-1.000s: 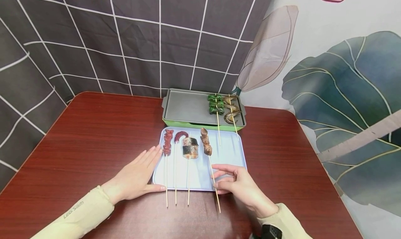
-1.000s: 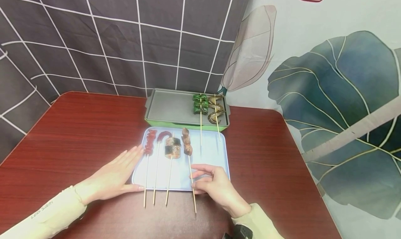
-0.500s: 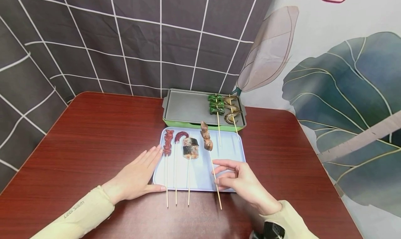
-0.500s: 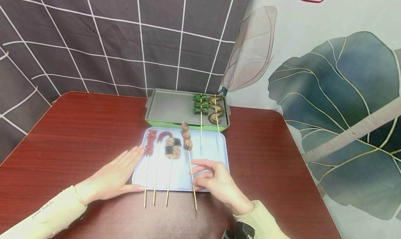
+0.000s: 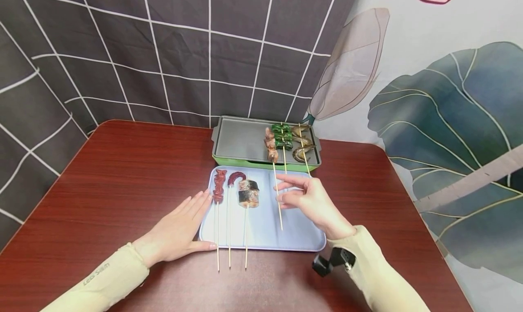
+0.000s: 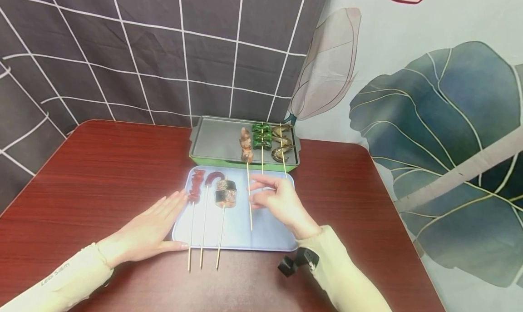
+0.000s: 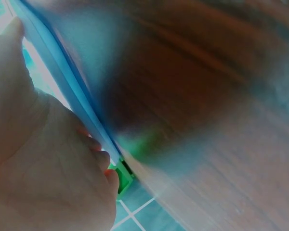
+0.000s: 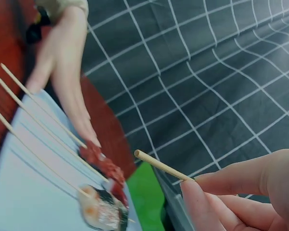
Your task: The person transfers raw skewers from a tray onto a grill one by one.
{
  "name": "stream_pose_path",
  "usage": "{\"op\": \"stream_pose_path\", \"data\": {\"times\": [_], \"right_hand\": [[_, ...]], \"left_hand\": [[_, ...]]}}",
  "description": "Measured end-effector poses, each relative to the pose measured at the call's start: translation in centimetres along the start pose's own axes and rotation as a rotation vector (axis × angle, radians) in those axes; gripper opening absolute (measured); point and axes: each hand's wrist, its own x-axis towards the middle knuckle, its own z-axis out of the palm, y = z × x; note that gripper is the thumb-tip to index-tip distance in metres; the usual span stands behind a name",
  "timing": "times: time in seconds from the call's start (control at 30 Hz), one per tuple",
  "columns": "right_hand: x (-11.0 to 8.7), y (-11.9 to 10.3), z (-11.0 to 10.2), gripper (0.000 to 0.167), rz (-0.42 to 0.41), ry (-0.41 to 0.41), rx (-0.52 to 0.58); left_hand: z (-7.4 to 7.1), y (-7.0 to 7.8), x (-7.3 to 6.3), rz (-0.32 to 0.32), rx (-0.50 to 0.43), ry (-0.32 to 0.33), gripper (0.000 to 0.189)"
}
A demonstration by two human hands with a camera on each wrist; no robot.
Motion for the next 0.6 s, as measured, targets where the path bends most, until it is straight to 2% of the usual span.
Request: {"op": "stream_pose_path", "data": {"times": [0.23,0.43,0.6], "right_hand": [[3.8,-0.6,-0.2,0.053,0.011,0.043,-0.001],[6.9,-1.0,-0.1,0.049,0.099,0.075,-0.037],[8.8,-1.0,0.1,0.047,0.172,0.084,-0.003]], "left_hand": [[0.0,0.0,0.0,0.006,0.005,0.009,0.107],[-0.1,0.0,-0.1,0.013,0.011,0.011,0.106],[-0.1,0.0,0.0,0.013,0.012,0.009,0.105]]}}
